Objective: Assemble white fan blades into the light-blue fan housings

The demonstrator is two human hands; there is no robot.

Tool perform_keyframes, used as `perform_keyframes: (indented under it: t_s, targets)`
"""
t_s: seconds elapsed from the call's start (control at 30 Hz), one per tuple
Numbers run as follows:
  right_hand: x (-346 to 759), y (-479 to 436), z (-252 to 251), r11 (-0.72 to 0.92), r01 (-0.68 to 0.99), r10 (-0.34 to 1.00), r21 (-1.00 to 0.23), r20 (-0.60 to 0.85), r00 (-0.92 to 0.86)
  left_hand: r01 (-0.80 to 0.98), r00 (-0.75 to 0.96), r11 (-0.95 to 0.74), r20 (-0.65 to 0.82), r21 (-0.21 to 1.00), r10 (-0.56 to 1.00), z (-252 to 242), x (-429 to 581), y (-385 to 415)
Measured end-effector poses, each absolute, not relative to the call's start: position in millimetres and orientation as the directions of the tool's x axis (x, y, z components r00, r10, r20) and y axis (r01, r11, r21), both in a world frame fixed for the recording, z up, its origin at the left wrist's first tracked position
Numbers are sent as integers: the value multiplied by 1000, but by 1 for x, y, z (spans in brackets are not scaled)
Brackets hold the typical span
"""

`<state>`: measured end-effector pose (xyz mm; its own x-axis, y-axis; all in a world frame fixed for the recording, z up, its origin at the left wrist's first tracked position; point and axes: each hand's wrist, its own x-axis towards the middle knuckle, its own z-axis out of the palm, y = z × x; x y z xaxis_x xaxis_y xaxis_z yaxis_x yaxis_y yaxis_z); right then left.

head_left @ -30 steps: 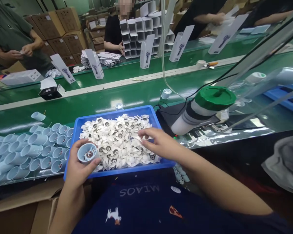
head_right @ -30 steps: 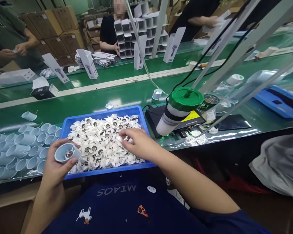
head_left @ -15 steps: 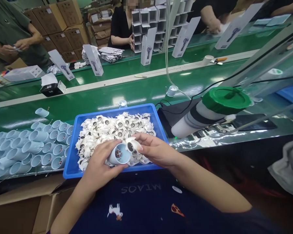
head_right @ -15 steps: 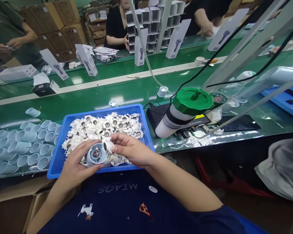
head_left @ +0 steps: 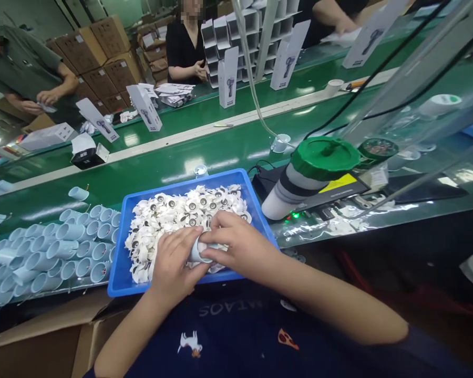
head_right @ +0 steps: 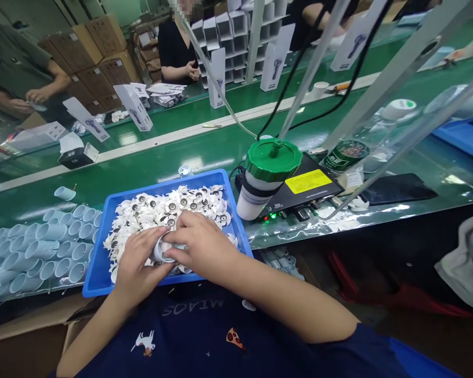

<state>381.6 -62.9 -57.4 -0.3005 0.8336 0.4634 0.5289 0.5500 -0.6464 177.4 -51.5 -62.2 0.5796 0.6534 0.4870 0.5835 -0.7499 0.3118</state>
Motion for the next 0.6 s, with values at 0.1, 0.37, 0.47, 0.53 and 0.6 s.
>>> perform_keyframes:
  t_s: [0.1,0.37,0.47,0.53,0.6]
  targets:
    - [407,-73,-57,610,450,777,-652,604,-178,527,615,-776,473,347,630,-56,171,-28]
    - [456,-126,-75,538,467,748,-701,653,119,744,496,-598,355,296,792,-22,189,105]
    - [453,-134,-78,536,442,753,-719,644,136,825,438,-500,262,262,860,-24,219,154]
    - [453,-139,-82,529,455,751,-717,645,142,874,403,-423,128,238,906,-32,233,176]
    - [460,-145,-91,507,497,748,-704,646,153,911,366,-355,-14,210,930,-44,238,189]
